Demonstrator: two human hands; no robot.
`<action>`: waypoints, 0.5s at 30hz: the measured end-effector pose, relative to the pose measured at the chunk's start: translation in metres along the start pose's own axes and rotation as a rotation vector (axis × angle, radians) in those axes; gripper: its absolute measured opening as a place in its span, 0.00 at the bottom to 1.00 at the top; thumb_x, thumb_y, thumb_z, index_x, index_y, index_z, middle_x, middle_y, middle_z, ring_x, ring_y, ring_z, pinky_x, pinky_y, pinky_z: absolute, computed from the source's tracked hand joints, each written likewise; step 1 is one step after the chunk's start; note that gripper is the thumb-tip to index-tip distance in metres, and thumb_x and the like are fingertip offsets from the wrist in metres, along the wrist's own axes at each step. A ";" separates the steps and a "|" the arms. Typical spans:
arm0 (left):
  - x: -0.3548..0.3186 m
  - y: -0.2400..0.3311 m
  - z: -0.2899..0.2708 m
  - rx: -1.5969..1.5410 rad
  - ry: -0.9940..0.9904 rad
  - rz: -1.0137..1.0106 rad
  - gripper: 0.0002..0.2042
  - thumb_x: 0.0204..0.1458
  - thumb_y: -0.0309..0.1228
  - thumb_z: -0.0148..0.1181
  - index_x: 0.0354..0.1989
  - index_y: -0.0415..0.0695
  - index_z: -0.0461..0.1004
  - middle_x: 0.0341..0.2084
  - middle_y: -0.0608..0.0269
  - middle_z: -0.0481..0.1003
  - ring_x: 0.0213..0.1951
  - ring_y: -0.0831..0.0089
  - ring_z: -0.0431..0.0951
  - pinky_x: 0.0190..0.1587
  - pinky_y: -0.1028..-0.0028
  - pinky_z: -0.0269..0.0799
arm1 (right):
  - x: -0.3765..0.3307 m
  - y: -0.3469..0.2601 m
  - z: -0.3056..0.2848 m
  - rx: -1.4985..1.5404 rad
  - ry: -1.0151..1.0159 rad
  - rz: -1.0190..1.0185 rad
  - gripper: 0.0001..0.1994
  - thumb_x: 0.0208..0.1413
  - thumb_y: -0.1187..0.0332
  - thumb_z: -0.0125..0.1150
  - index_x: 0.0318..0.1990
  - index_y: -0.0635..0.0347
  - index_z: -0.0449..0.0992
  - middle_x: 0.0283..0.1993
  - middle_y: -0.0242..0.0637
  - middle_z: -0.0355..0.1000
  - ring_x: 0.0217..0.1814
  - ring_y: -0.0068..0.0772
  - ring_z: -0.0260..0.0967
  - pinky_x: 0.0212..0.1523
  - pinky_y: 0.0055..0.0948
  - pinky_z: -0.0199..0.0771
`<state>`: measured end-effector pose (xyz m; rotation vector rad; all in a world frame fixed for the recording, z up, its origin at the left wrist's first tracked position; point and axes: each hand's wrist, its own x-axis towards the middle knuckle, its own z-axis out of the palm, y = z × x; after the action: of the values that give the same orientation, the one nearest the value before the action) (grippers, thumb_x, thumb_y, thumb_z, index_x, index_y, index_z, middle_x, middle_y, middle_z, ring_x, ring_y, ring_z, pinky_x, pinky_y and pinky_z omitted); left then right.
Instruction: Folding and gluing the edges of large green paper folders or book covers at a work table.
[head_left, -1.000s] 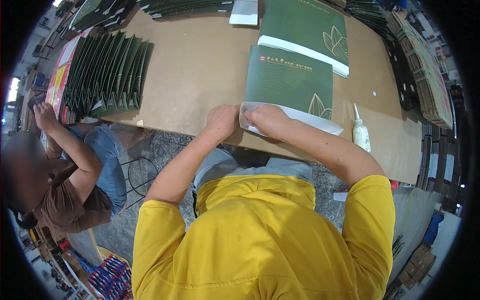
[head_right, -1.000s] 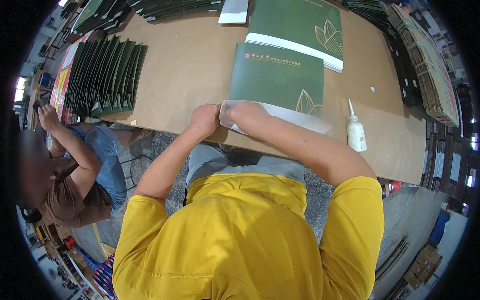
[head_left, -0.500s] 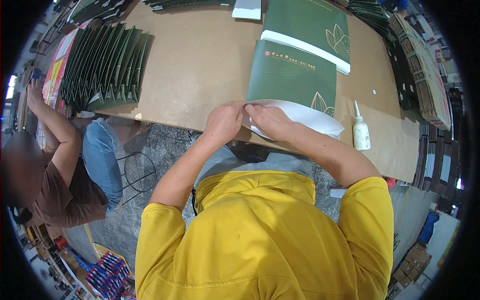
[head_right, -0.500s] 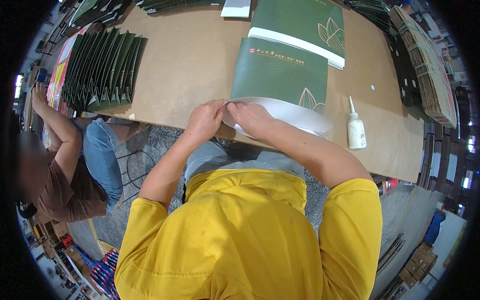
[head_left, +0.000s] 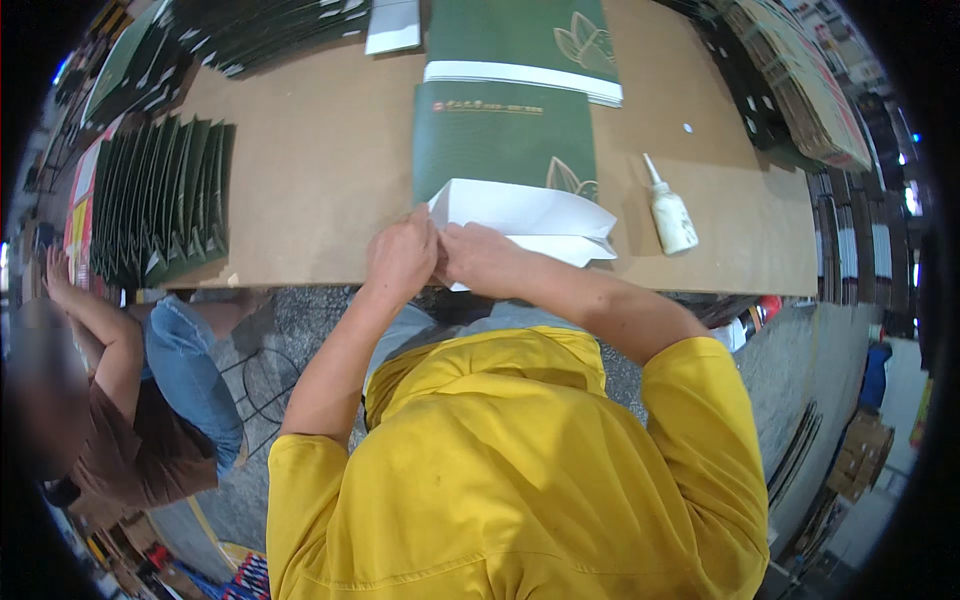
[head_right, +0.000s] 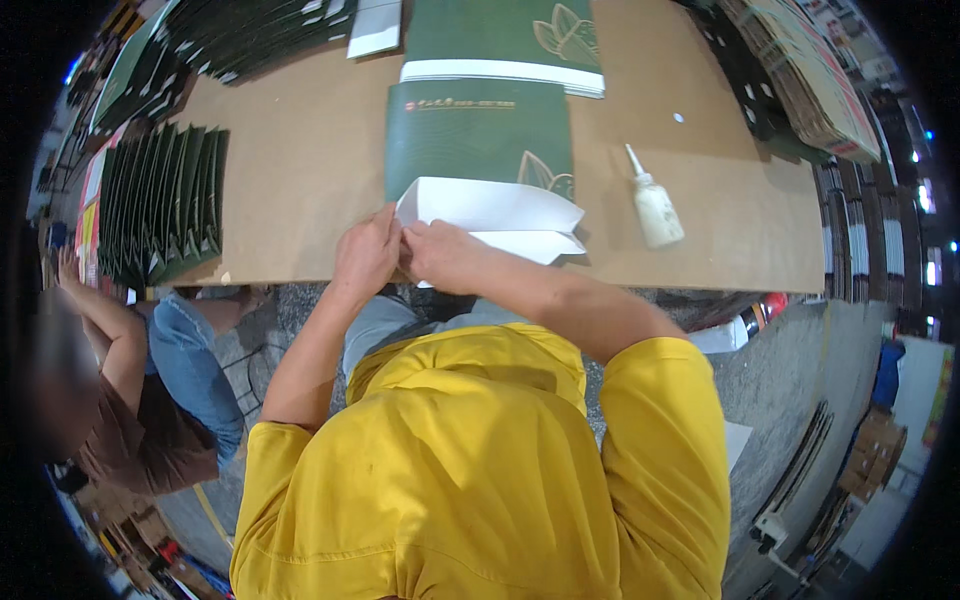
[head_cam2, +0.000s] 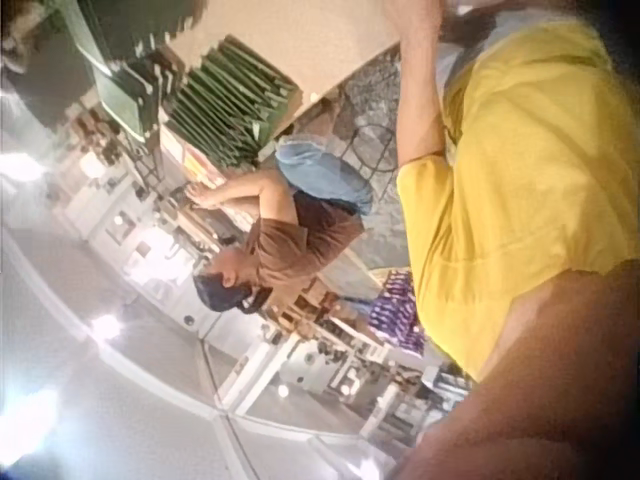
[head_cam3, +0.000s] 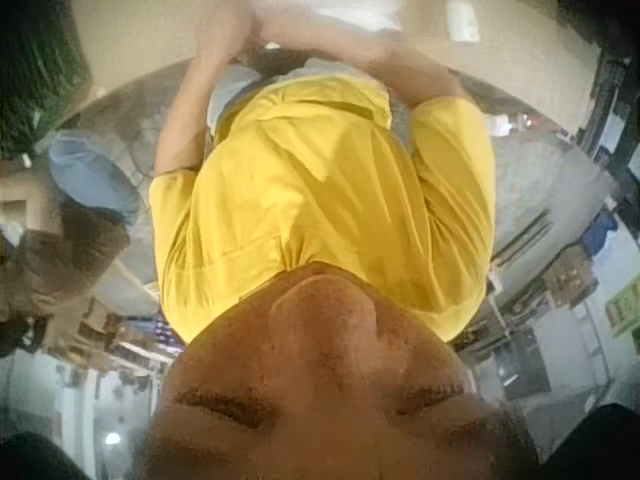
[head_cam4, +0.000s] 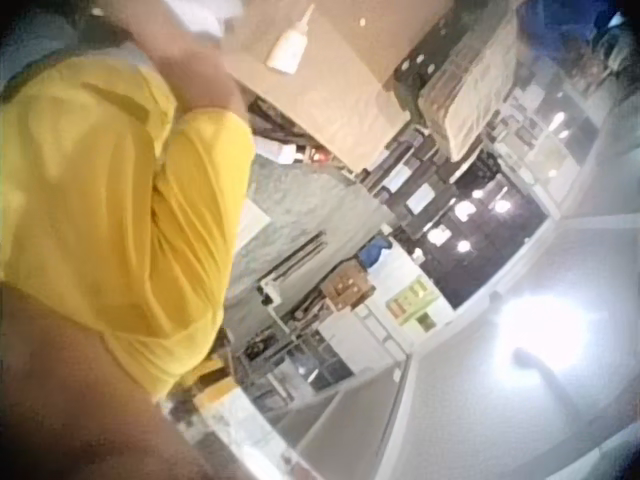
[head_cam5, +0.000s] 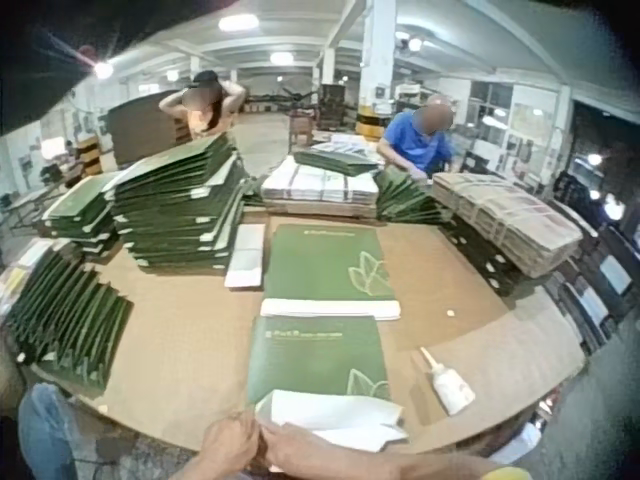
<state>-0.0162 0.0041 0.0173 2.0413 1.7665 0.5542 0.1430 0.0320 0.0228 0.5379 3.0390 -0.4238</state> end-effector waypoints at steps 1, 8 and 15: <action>0.001 0.002 -0.001 0.035 -0.019 -0.018 0.12 0.54 0.31 0.46 0.41 0.35 0.69 0.29 0.40 0.75 0.32 0.45 0.76 0.36 0.53 0.70 | -0.004 -0.003 0.000 0.088 -0.068 0.094 0.12 0.51 0.70 0.50 0.41 0.61 0.75 0.43 0.45 0.71 0.46 0.45 0.66 0.44 0.39 0.69; 0.001 0.004 -0.004 0.103 0.017 -0.009 0.12 0.54 0.30 0.47 0.40 0.34 0.70 0.28 0.41 0.75 0.31 0.47 0.77 0.34 0.55 0.72 | -0.163 0.003 -0.048 0.801 0.971 1.106 0.12 0.60 0.64 0.49 0.38 0.63 0.75 0.33 0.30 0.72 0.36 0.22 0.67 0.38 0.21 0.67; 0.002 0.011 -0.009 0.170 0.025 0.022 0.12 0.54 0.29 0.48 0.42 0.34 0.70 0.28 0.42 0.76 0.30 0.49 0.78 0.34 0.55 0.72 | -0.170 0.022 -0.010 1.073 0.662 1.050 0.17 0.56 0.61 0.56 0.43 0.69 0.76 0.35 0.35 0.74 0.34 0.21 0.67 0.36 0.23 0.67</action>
<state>-0.0111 0.0048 0.0309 2.1778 1.8657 0.4515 0.3106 -0.0022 0.0388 2.4365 2.0531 -1.9699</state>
